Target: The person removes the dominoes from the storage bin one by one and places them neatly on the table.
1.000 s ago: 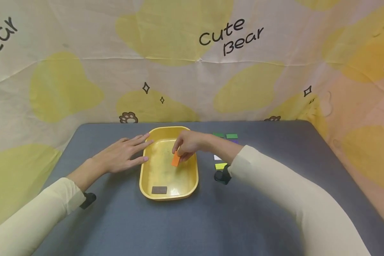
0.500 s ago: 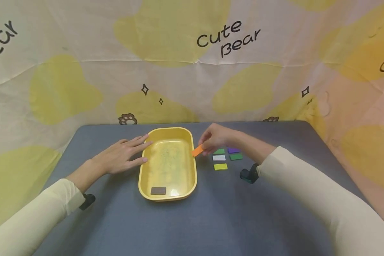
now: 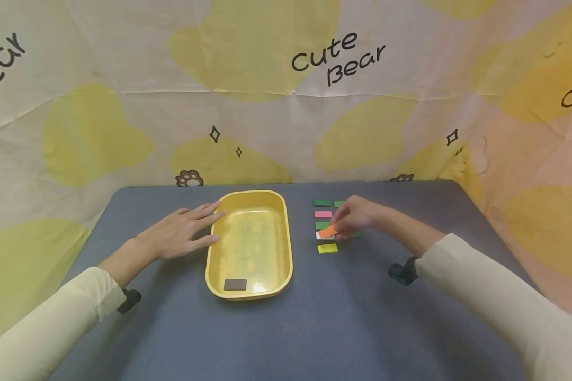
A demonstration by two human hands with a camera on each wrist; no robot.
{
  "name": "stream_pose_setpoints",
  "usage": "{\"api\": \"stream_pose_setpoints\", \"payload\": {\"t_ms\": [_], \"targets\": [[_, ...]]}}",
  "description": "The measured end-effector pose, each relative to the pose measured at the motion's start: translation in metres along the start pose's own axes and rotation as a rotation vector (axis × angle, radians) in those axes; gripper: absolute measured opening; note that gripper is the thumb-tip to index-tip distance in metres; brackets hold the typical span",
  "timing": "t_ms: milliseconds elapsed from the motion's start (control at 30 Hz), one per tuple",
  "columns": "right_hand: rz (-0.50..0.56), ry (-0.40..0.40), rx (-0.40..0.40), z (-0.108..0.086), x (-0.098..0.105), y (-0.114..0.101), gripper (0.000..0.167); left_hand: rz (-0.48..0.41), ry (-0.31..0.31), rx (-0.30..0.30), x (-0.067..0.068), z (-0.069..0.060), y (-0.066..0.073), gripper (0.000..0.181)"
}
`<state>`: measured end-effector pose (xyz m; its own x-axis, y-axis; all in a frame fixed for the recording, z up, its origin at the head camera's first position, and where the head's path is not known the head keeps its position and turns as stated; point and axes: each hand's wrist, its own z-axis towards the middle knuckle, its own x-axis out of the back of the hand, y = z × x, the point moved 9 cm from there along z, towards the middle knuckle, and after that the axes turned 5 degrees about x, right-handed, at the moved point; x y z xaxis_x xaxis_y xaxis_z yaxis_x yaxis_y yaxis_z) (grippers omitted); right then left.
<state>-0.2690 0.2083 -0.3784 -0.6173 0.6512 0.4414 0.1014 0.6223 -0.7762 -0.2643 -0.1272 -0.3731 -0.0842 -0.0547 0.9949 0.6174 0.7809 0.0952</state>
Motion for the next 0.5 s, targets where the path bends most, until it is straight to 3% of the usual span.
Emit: {"api": "stream_pose_setpoints", "payload": {"t_ms": [500], "targets": [[0.000,0.039,-0.038,-0.019,0.012,0.051,0.023,-0.005,0.000,-0.001,-0.001,0.000,0.000,0.071]]}}
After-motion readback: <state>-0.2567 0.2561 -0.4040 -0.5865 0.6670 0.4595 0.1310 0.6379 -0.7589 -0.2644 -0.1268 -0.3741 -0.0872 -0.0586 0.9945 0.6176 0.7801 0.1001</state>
